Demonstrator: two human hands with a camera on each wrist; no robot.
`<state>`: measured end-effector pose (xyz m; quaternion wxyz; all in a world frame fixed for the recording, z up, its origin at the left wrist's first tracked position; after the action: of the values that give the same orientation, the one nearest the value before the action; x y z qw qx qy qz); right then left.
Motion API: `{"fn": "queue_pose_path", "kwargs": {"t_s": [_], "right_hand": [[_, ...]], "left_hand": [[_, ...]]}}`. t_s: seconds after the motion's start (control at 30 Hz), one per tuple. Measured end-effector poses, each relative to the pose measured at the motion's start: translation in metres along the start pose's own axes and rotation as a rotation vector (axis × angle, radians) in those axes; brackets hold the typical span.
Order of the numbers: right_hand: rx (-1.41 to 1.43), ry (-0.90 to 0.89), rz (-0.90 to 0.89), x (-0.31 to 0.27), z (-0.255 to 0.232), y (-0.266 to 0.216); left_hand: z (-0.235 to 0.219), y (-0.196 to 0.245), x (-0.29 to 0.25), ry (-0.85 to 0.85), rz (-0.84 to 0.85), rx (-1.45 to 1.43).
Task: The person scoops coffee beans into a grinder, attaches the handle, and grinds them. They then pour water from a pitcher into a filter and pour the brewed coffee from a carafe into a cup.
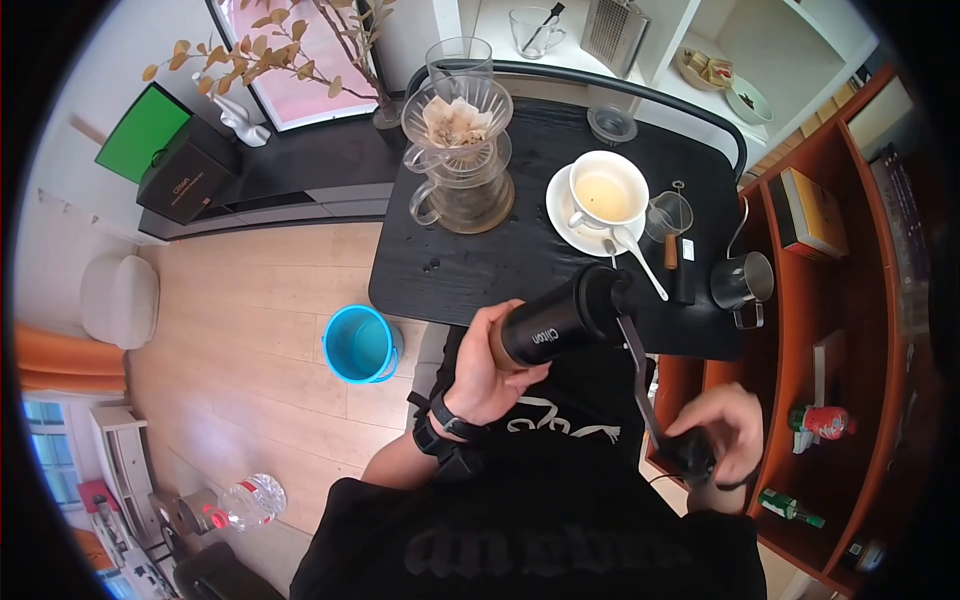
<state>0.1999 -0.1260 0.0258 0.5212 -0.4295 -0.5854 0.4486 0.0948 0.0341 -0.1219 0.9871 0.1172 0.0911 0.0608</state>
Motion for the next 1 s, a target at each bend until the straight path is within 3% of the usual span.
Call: {"fn": "queue_pose_path", "kwargs": {"t_s": [0.03, 0.1, 0.27, 0.37, 0.43, 0.5, 0.53, 0.57, 0.63, 0.67, 0.73, 0.8, 0.9, 0.93, 1.0], "right_hand": [[0.106, 0.254, 0.079, -0.011, -0.009, 0.019], [0.473, 0.358, 0.080, -0.002, -0.014, 0.042], [0.348, 0.295, 0.021, 0.019, -0.002, 0.036], [0.402, 0.304, -0.113, 0.020, -0.008, 0.038], [0.253, 0.299, -0.018, 0.026, -0.006, 0.048], [0.102, 0.301, 0.076, 0.036, -0.002, 0.055], [-0.006, 0.206, 0.093, 0.046, 0.008, 0.053], [-0.273, 0.167, 0.141, 0.056, 0.015, 0.043], [-0.510, 0.155, 0.200, 0.070, 0.026, 0.032], [-0.355, 0.243, 0.174, 0.070, 0.024, 0.035], [-0.042, 0.403, 0.117, 0.066, 0.022, 0.045], [-0.111, 0.405, 0.114, 0.064, 0.019, 0.043], [-0.157, 0.320, 0.246, 0.064, 0.014, 0.035], [-0.116, 0.314, 0.267, 0.063, 0.012, 0.035], [-0.163, 0.293, 0.261, 0.065, 0.004, 0.019]], "left_hand": [[0.000, -0.005, 0.002, -0.007, -0.007, -0.016], [0.001, -0.014, 0.004, -0.021, -0.018, -0.046], [0.002, -0.014, 0.009, -0.113, -0.053, -0.015], [0.005, -0.011, 0.010, -0.124, -0.026, -0.022], [0.008, -0.010, 0.012, -0.115, -0.001, -0.014], [0.018, -0.015, 0.014, -0.209, -0.033, -0.020], [0.024, -0.019, 0.015, -0.252, -0.055, -0.026], [0.009, -0.025, 0.015, -0.044, -0.055, -0.041], [0.004, -0.032, 0.007, 0.366, -0.054, -0.062], [0.004, -0.033, 0.014, 0.062, -0.045, 0.024], [0.003, -0.041, 0.013, -0.022, -0.021, 0.113], [0.007, -0.047, 0.009, -0.032, -0.053, 0.107], [0.022, -0.048, 0.009, -0.276, -0.110, 0.028], [0.022, -0.044, 0.007, -0.092, -0.105, 0.212], [0.023, -0.040, 0.006, -0.157, -0.147, 0.405]]}}
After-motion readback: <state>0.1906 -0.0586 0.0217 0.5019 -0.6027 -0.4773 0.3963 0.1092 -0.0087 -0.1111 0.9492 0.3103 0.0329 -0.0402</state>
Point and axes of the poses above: each hand's wrist, its own x-axis towards the middle knuckle, its own z-axis out of the palm, y = z × x, the point moved 10 cm from there along x, towards the middle knuckle, and after that the axes turned 15 degrees about -y, right-handed, at the moved point
